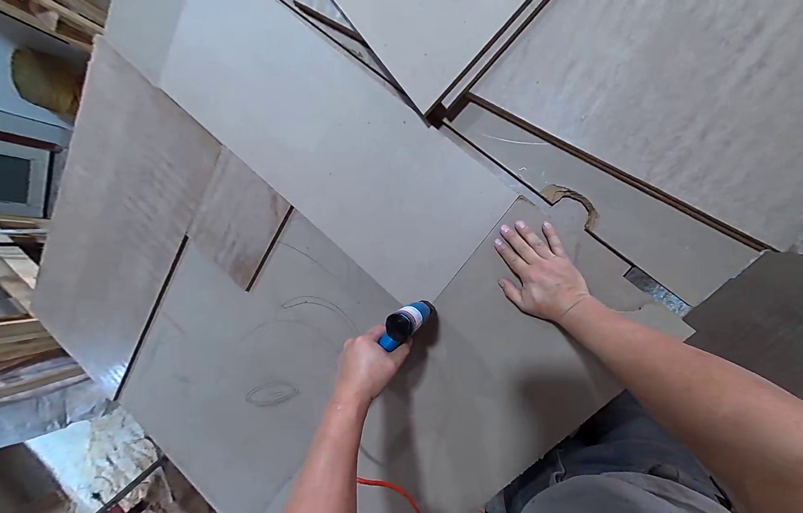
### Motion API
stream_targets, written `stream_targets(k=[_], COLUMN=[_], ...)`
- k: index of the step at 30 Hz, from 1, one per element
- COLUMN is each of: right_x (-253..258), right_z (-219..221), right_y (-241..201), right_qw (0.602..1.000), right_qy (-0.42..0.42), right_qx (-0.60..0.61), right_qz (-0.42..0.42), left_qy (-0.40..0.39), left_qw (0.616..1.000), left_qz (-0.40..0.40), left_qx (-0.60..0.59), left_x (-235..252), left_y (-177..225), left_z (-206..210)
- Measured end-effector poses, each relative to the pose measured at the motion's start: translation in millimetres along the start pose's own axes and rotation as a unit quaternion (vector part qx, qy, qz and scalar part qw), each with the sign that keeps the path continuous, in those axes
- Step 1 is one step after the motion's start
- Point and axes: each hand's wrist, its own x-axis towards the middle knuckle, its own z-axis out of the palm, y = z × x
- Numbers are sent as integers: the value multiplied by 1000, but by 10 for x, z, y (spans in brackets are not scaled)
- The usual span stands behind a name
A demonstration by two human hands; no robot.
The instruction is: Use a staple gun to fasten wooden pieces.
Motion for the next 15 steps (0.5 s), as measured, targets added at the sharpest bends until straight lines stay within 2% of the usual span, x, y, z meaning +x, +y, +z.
stream_targets(k=[15], right_x=[-33], right_z=[13], right_y=[4], right_qw=[998], right_qy=[50], right_qx=[38], right_qz=[6], left_qy=[25], left_qw=[999], left_qz=[21], left_qx=[-2], left_x=[228], left_y=[615], left_z=[-18])
